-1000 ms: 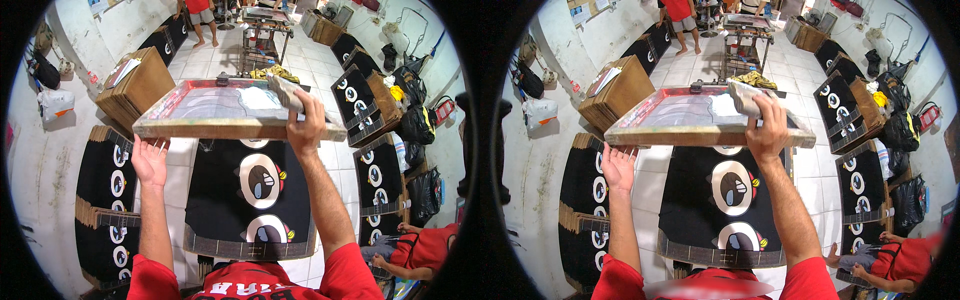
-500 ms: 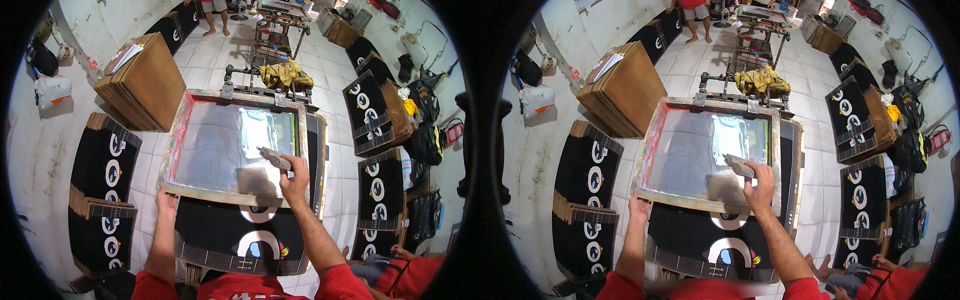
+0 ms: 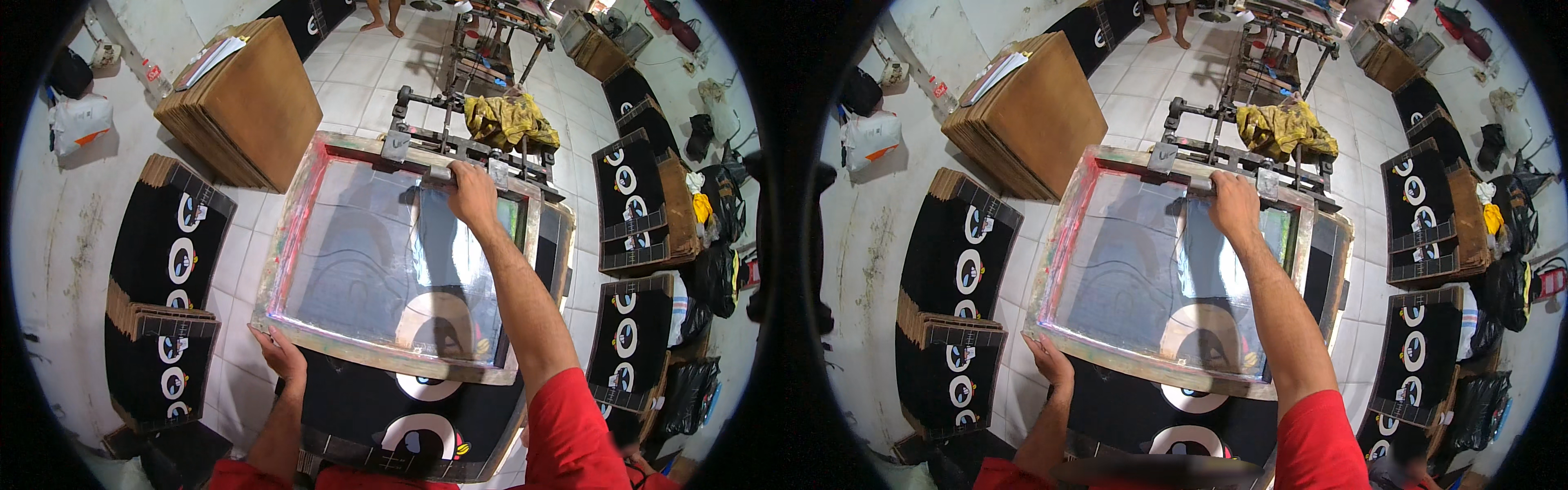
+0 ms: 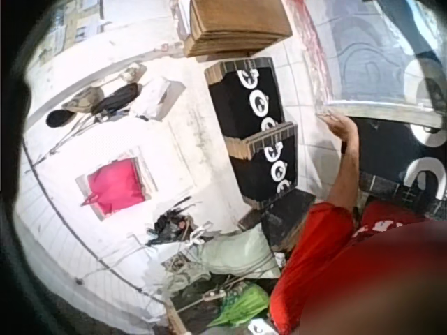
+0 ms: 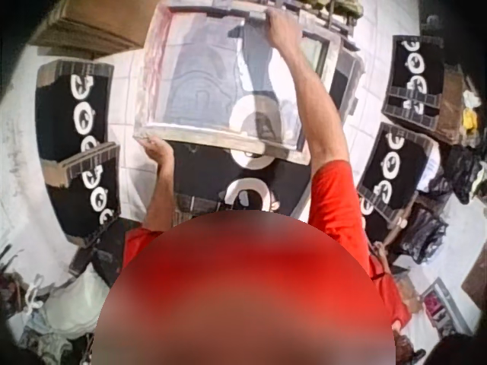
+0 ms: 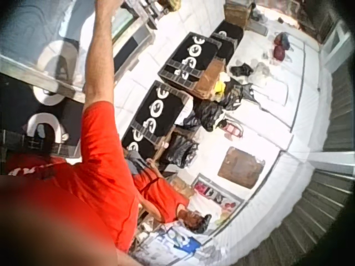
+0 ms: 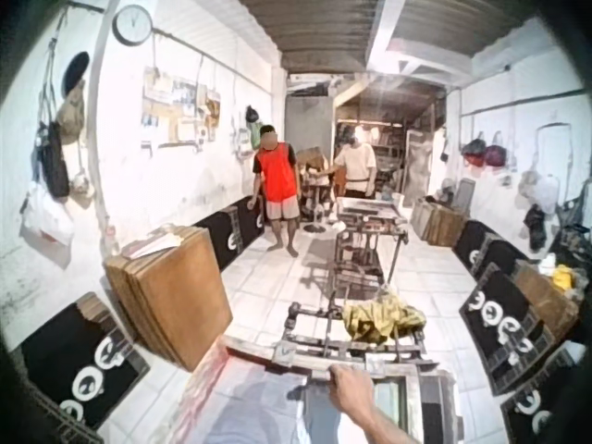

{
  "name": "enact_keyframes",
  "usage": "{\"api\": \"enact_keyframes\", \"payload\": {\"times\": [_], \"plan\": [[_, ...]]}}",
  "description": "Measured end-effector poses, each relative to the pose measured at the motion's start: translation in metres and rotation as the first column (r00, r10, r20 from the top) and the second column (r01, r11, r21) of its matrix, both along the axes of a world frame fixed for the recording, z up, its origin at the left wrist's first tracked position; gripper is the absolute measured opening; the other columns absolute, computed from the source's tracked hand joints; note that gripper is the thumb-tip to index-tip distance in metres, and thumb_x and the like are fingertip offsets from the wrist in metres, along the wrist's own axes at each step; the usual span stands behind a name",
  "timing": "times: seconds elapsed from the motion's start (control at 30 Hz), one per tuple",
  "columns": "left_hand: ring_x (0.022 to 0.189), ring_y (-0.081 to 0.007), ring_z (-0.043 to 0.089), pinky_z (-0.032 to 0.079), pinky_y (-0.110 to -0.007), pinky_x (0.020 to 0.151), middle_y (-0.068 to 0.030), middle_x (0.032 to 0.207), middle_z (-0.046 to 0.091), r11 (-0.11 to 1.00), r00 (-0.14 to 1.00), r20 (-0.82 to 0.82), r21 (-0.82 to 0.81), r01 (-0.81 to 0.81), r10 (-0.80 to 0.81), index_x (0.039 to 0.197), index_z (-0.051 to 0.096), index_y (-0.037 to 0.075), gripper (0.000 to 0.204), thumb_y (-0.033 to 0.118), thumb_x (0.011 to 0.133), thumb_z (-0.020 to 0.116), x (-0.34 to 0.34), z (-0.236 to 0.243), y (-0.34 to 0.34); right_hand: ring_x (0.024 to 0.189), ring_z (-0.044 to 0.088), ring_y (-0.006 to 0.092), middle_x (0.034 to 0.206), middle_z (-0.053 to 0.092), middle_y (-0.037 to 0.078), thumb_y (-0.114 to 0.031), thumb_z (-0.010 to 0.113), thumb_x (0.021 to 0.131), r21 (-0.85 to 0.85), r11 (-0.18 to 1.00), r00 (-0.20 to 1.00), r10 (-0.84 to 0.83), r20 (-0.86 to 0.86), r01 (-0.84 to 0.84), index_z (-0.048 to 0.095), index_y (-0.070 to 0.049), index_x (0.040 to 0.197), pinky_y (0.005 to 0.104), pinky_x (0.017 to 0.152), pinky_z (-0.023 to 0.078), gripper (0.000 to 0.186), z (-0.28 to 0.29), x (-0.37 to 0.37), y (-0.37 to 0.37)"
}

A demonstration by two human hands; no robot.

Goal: The person performs screen printing on black doormats by placing a screen frame over the mat, applying blue ink, and using a squeegee to pull the ink through the mesh. The person repeats this cycle on multiple mats, stacking finished items aside.

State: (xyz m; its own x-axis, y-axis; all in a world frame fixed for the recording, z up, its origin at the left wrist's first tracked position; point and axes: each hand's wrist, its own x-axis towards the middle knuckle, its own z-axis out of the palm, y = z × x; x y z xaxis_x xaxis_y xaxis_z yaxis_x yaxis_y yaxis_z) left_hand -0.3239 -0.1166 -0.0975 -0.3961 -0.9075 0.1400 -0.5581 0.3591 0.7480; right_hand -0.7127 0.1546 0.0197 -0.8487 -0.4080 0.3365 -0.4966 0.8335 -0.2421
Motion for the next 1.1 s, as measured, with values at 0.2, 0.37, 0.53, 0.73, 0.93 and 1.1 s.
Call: {"api": "enact_keyframes", "payload": {"times": [0.2,0.37,0.53,0.73,0.93,1.1], "plan": [[0.121,-0.0514,0.059,0.047,-0.052,0.099,-0.0394,0.136,0.055,0.997,0.999,0.029,0.064,0.038,-0.04,0.16,0.019,-0.006,0.073,0.042,0.109,0.039,0.001,0.014,0.003,0.104,0.062,0.0335,0.106,0.066,0.01,-0.001,0.066,0.078,0.159,0.987,1.0,0.029,-0.011,-0.027,0.062,-0.009,0.107,0.0456,0.084,0.05,0.031,-0.01,-0.003,-0.003],[0.127,-0.0526,0.054,0.043,-0.053,0.104,-0.04,0.145,0.047,0.998,0.997,0.053,-0.007,0.064,-0.064,0.16,0.019,-0.007,0.071,0.04,0.11,0.038,0.003,0.009,0.001,0.095,0.06,0.0334,0.098,0.064,0.009,-0.001,0.067,0.076,0.193,0.979,0.996,0.053,0.065,-0.065,0.062,-0.01,0.102,0.047,0.081,0.048,0.029,-0.003,0.072,0.018],[0.131,-0.053,0.05,0.041,-0.053,0.107,-0.0396,0.15,0.041,0.998,0.994,0.086,-0.019,0.064,-0.062,0.159,0.02,-0.008,0.07,0.038,0.11,0.038,0.003,0.006,-0.001,0.096,0.061,0.0336,0.097,0.064,0.01,0.0,0.068,0.077,0.131,0.986,0.973,0.078,0.216,-0.108,0.062,-0.01,0.101,0.0471,0.08,0.047,0.027,0.008,0.114,0.029],[0.133,-0.0525,0.049,0.041,-0.053,0.107,-0.038,0.152,0.04,0.999,0.992,0.118,0.015,0.05,-0.051,0.159,0.019,-0.008,0.069,0.035,0.11,0.039,0.0,0.014,0.003,0.101,0.061,0.0358,0.103,0.066,0.011,-0.002,0.072,0.076,0.063,0.997,0.998,0.044,0.041,-0.047,0.063,-0.007,0.104,0.049,0.083,0.049,0.031,0.006,0.011,0.001],[0.134,-0.0511,0.049,0.04,-0.052,0.108,-0.0377,0.152,0.041,0.997,0.992,0.101,0.022,0.068,-0.07,0.16,0.019,-0.008,0.068,0.035,0.11,0.038,0.0,0.018,0.004,0.1,0.062,0.0361,0.103,0.066,0.012,0.003,0.065,0.074,0.023,0.996,0.996,0.092,-0.007,-0.092,0.062,-0.006,0.104,0.0483,0.082,0.05,0.032,-0.003,0.015,0.004],[0.134,-0.0506,0.049,0.041,-0.052,0.108,-0.0376,0.152,0.04,0.998,0.993,0.104,0.037,0.058,-0.062,0.159,0.019,-0.008,0.068,0.035,0.11,0.038,-0.001,0.015,0.003,0.093,0.06,0.0355,0.096,0.064,0.011,-0.002,0.067,0.078,0.148,0.985,0.989,0.069,0.134,-0.089,0.063,-0.008,0.103,0.0479,0.08,0.048,0.025,0.004,0.1,0.027]]}}
